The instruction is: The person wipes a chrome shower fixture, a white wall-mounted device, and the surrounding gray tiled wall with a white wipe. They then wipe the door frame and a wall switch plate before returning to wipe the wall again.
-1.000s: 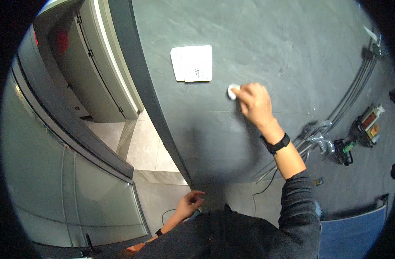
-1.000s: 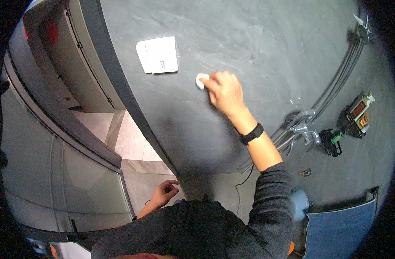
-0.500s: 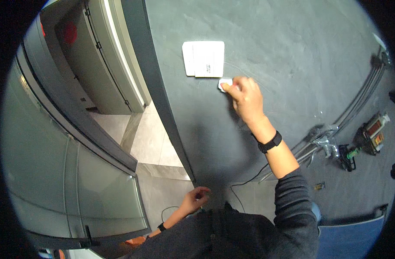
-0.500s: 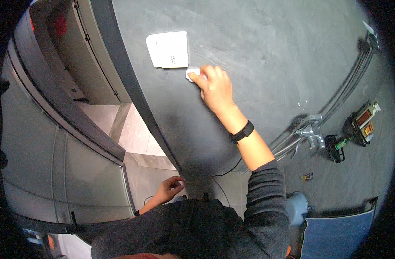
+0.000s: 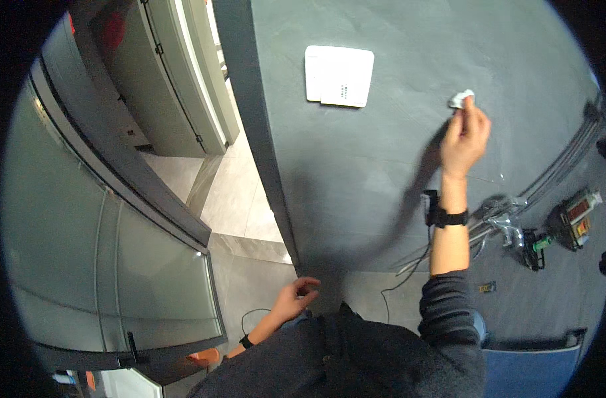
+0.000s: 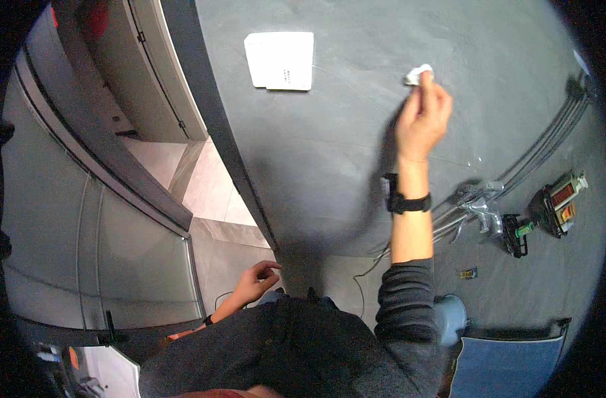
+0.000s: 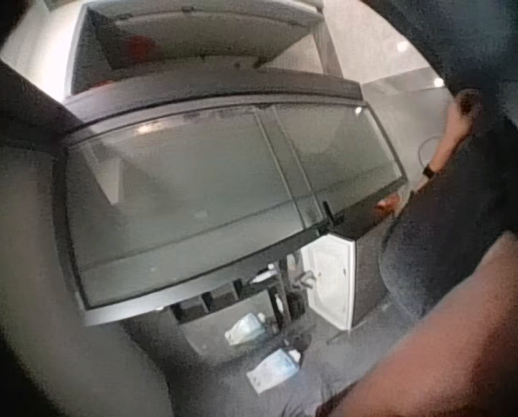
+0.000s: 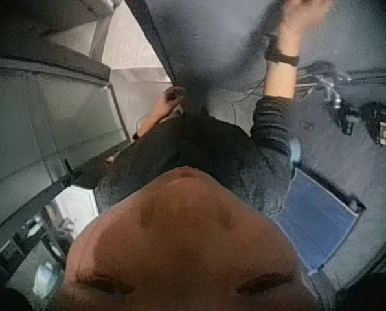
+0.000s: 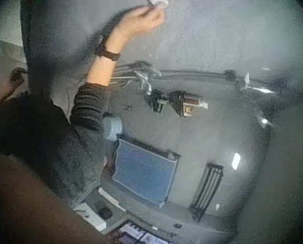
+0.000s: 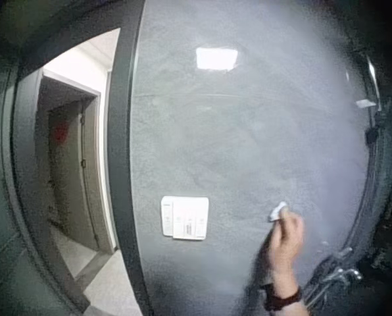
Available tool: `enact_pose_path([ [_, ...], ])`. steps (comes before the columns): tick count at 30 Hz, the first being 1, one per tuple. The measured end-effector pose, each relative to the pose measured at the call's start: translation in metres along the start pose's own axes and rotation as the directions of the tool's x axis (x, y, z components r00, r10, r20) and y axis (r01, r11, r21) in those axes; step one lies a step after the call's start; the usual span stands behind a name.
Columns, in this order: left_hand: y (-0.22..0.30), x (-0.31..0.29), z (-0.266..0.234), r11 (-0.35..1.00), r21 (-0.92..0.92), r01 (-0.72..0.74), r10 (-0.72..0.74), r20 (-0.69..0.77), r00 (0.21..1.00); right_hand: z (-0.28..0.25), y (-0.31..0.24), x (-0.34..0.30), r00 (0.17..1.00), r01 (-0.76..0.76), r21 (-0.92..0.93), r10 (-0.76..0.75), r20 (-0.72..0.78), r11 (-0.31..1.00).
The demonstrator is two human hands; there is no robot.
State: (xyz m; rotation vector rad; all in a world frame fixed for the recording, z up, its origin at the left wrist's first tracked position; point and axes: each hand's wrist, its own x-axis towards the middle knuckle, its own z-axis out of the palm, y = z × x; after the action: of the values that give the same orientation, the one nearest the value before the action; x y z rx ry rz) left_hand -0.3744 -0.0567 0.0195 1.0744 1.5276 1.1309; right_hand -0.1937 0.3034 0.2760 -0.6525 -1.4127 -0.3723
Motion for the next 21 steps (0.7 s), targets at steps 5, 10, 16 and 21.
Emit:
enact_pose_path([
  [5,-0.016,0.002,-0.01,1.0,-0.024,-0.017,0.017,0.002,1.0,0.036,-0.081,-0.061,0.989,-0.045,0.098,0.03,0.148,0.994],
  [10,-0.024,0.003,-0.023,0.998,-0.021,-0.062,0.062,0.01,0.998,0.065,-0.135,-0.092,0.983,-0.098,0.18,0.068,0.169,0.979],
  [16,-0.022,0.005,-0.034,0.997,0.004,-0.071,0.07,0.076,0.995,0.072,-0.169,-0.117,0.919,-0.138,0.222,0.042,0.391,0.965],
  [21,-0.024,0.012,-0.041,0.996,0.071,-0.044,0.036,0.108,0.994,0.084,-0.193,-0.144,0.793,-0.229,0.322,-0.016,0.609,0.918],
])
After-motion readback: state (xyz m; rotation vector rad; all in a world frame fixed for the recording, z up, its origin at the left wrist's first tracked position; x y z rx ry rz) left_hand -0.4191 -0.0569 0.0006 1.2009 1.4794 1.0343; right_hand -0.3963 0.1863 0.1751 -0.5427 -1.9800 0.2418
